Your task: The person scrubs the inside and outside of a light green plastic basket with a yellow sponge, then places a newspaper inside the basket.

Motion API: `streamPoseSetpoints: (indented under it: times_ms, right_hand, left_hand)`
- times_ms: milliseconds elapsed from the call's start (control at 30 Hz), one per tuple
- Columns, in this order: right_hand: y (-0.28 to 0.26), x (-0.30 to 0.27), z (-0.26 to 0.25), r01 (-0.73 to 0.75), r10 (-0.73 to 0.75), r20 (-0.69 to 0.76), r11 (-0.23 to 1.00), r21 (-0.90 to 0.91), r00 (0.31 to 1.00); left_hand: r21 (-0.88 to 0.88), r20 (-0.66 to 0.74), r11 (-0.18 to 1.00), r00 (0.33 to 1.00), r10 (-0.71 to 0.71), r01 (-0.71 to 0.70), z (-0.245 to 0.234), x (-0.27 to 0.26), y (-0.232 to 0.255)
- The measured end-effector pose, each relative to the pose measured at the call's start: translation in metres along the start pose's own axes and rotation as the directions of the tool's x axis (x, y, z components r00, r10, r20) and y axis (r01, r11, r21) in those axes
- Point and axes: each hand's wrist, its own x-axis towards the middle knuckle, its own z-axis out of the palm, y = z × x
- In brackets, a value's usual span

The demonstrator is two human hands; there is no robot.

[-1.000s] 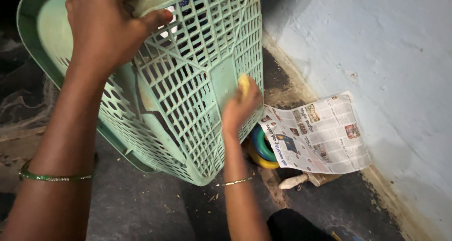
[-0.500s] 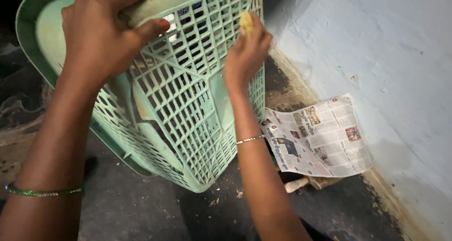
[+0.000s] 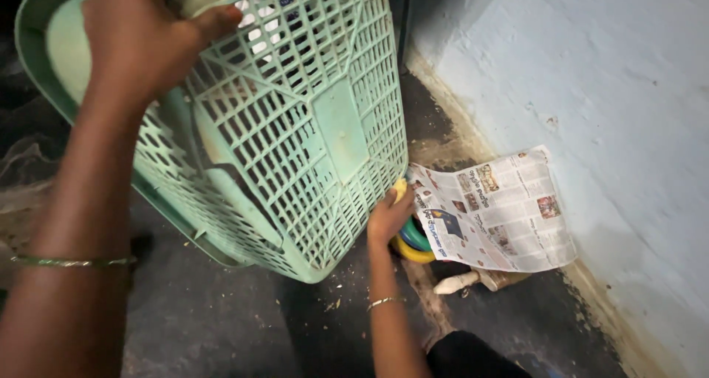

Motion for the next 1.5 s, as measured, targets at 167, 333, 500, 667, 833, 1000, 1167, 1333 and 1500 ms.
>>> streamPoseSetpoints:
  times_ms: [167, 333, 500, 667, 833, 1000, 1167, 1333, 1500]
  right_hand:
    - [-0.054, -0.044, -0.031, 0.028, -0.028, 0.004, 0.998, 0.048, 1.000]
    - [-0.090, -0.060, -0.045, 0.288, -0.279, -0.073, 0.945, 0.156, 0.957]
    - [-0.081, -0.050, -0.043, 0.255, -0.255, 0.009, 0.967, 0.012, 0.967]
    - [-0.062, -0.030, -0.028, 0.219, -0.218, 0.050, 0.976, -0.003, 0.975]
    - [-0.043, -0.012, -0.013, 0.139, -0.142, 0.128, 0.990, 0.031, 0.982]
    - [-0.041, -0.001, -0.004, 0.091, -0.104, 0.154, 0.992, 0.091, 0.983]
    - [-0.038, -0.006, -0.004, 0.122, -0.136, 0.156, 0.988, 0.094, 0.978]
    - [-0.059, 0.009, -0.001, 0.062, -0.093, 0.236, 0.989, 0.135, 0.967]
    - [-0.097, 0.003, -0.007, -0.004, -0.190, 0.446, 0.917, 0.399, 0.875]
  left_hand:
    - [0.012, 0.003, 1.000, 1.000, 0.028, -0.028, 0.004, 0.003, 0.008]
    - [-0.298, -0.157, 0.949, 0.975, -0.155, 0.103, -0.016, -0.003, -0.053]
    - [-0.434, -0.333, 0.893, 0.899, -0.286, 0.123, -0.069, -0.028, -0.154]
    - [-0.795, 0.021, 0.531, 0.887, -0.461, 0.295, -0.018, -0.094, -0.194]
    - [-0.629, -0.041, 0.688, 0.869, -0.493, 0.360, 0.038, -0.153, -0.215]
    - [-0.730, -0.048, 0.590, 0.836, -0.546, 0.344, 0.109, -0.231, -0.200]
    - [-0.870, 0.080, 0.281, 0.678, -0.731, 0.406, 0.113, -0.244, -0.179]
    - [-0.791, 0.085, 0.396, 0.725, -0.683, 0.466, 0.046, -0.193, -0.109]
    - [-0.684, 0.169, 0.472, 0.749, -0.641, 0.557, -0.025, -0.138, -0.029]
